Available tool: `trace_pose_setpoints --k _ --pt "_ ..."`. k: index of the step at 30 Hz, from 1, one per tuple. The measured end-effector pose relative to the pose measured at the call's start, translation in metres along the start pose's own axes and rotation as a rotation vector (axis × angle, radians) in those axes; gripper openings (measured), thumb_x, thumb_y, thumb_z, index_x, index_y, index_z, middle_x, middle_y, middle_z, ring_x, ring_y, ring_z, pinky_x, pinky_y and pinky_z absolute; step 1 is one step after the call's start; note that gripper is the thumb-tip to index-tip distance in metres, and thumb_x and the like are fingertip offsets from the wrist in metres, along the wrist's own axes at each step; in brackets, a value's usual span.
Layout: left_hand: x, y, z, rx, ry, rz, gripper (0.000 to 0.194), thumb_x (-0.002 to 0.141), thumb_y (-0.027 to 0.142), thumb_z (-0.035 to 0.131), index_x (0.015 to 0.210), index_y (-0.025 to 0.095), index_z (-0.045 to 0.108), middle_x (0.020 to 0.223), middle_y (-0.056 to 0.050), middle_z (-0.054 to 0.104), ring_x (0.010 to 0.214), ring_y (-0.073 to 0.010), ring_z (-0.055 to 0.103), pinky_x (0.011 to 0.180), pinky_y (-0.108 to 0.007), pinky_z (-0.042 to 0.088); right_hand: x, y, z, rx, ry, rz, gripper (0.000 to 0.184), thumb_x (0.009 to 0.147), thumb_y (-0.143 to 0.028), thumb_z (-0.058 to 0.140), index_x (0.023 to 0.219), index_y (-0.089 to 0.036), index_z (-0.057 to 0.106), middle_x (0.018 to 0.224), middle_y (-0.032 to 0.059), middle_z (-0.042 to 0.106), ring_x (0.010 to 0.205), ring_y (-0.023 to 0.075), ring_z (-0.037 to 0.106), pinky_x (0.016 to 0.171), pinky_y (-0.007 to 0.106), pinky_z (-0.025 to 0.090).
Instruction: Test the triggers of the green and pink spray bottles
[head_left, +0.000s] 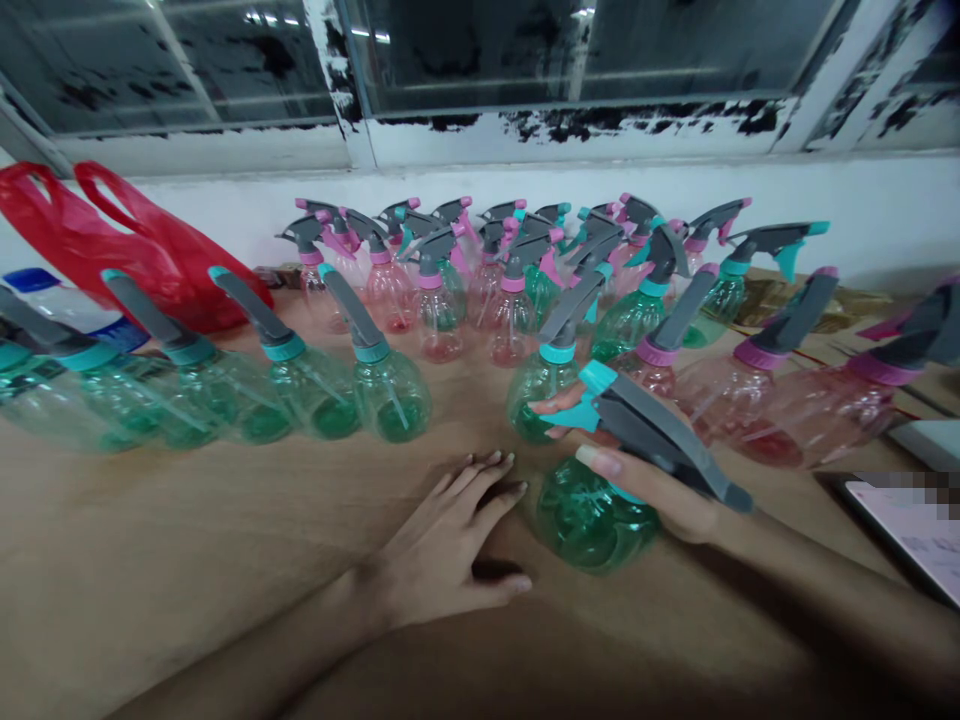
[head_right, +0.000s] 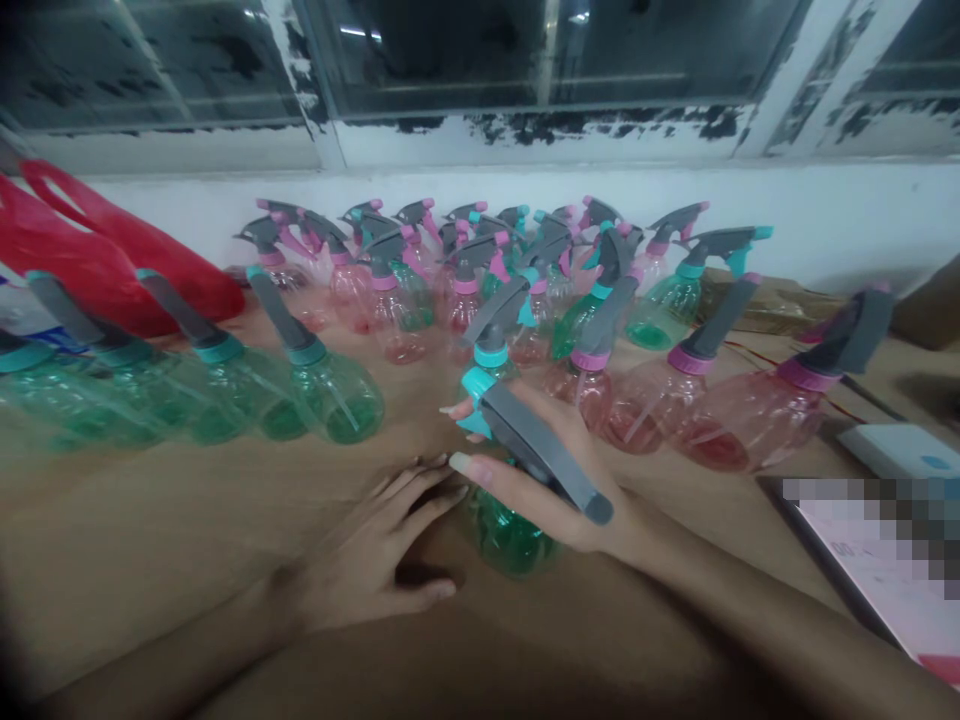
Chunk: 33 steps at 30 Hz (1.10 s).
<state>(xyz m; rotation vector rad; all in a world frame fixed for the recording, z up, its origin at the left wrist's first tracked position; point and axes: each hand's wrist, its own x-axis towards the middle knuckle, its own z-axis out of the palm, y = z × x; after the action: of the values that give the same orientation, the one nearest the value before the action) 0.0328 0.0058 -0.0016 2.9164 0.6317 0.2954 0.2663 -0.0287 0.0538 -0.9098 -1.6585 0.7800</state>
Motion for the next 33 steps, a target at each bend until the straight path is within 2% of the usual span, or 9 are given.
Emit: trace_pose_setpoints --k 7,15,26,33 --pt "0.0006 -0.0003 0.0005 0.012 0.007 -0.003 0.072 0.084 0.058 0.057 0.138 0.014 0.040 0.145 -0.016 0.036 0.134 -0.0328 0.030 0.107 -0.050 0.028 0.0011 -0.0079 -0.0004 -0.028 -0.003 0.019 0.025 0.081 -0.035 0.065 0.105 -0.027 0.063 0.107 0.0039 0.066 0.091 0.0208 0.063 0.075 0.036 0.056" --pt "0.0013 0.0007 -0.0016 -0.004 -0.005 -0.007 0.072 0.084 0.058 0.057 0.138 0.014 0.040 0.143 -0.017 0.038 0.134 -0.0330 0.031 0.107 -0.050 0.028 0.0008 -0.0033 -0.0006 -0.009 -0.012 0.029 0.026 0.082 -0.035 0.065 0.107 -0.029 0.062 0.110 0.0027 0.064 0.095 0.0206 0.062 0.080 0.036 0.055" --pt "0.0009 -0.0004 0.0003 -0.008 0.002 -0.007 0.071 0.084 0.058 0.057 0.137 0.013 0.041 0.143 -0.017 0.039 0.133 -0.0330 0.032 0.107 -0.050 0.028 0.0007 -0.0060 -0.0010 -0.034 -0.021 0.049 0.026 0.083 -0.035 0.064 0.107 -0.028 0.061 0.108 0.0036 0.064 0.092 0.0207 0.062 0.078 0.037 0.056" --pt "0.0003 0.0004 0.0003 -0.016 0.010 -0.014 0.071 0.084 0.059 0.056 0.137 0.014 0.041 0.143 -0.017 0.039 0.133 -0.0337 0.033 0.107 -0.051 0.028 0.0004 -0.0048 -0.0021 -0.027 -0.013 0.018 0.025 0.082 -0.032 0.066 0.107 -0.029 0.062 0.109 0.0022 0.065 0.095 0.0198 0.062 0.079 0.034 0.056"
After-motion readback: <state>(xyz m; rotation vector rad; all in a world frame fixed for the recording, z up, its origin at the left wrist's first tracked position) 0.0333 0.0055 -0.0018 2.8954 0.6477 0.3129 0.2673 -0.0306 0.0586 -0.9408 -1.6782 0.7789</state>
